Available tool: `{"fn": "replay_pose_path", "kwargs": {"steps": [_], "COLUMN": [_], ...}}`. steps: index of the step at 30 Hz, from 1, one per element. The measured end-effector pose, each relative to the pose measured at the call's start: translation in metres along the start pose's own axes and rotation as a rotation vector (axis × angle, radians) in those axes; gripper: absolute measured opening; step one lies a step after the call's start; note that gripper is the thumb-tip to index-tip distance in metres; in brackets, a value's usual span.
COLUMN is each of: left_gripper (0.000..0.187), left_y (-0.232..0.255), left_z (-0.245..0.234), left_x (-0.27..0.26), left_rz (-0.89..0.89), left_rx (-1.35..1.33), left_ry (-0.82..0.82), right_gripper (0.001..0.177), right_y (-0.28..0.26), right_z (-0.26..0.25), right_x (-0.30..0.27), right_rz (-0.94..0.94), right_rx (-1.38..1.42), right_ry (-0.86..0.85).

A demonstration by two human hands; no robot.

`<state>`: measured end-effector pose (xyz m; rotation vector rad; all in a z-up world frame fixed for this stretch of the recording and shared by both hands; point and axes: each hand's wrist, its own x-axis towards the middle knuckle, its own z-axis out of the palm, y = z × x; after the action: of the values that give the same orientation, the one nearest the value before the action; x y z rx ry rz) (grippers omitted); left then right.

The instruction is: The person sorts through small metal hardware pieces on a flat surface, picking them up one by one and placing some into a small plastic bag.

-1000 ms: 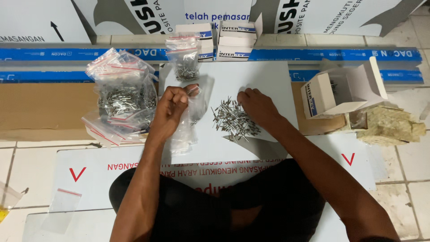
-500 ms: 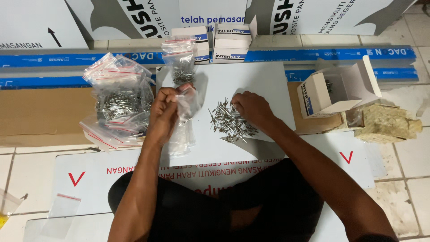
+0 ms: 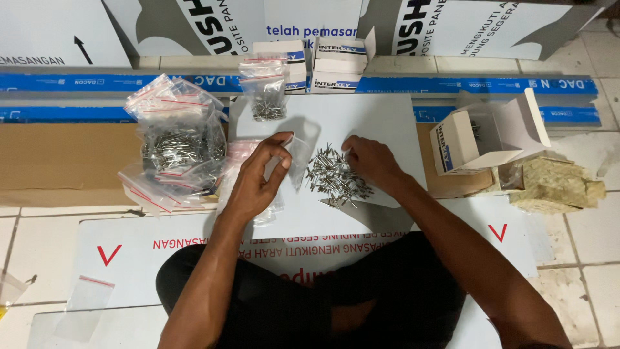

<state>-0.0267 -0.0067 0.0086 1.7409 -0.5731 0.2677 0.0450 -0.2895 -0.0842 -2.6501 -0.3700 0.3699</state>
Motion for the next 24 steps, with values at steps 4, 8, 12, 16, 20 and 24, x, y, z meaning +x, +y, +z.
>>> {"fn": "replay_pose_path", "kwargs": {"steps": [4,8,12,16,20,24], "left_gripper": [0.003,0.002,0.003,0.003,0.003,0.003], "left_y": [0.002,0.005,-0.011,-0.013,-0.015,-0.015], "left_z": [-0.001,-0.002,0.0,0.0,0.002,0.002], "left_x": [0.0,0.001,-0.003,-0.004,-0.004,-0.006], "left_rz": [0.014,0.011,-0.003,0.0,-0.005,-0.002], "left_rx": [0.006,-0.008,-0.017,-0.022,-0.029,-0.009], "left_ry": [0.017,0.016,0.04,0.045,0.041,0.034], "right_gripper": [0.029,0.019,0.024,0.03,0.026,0.027], "right_y": [-0.018,-0.017,-0.019,-0.015,-0.024,-0.022], "right_z": [-0.015,-0.011,-0.021,-0.03,-0.041,-0.038], "right_x": [-0.015,-0.011,-0.011,-0.016,-0.025,-0.026], "right_rz": [-0.016,0.023,0.067,0.131,0.109,0.138], "right_rx": [0.028,0.042,0.097,0.233,0.381,0.525], "right_ry": [-0.011,-0.026,-0.031,-0.023,0.02,-0.013]}}
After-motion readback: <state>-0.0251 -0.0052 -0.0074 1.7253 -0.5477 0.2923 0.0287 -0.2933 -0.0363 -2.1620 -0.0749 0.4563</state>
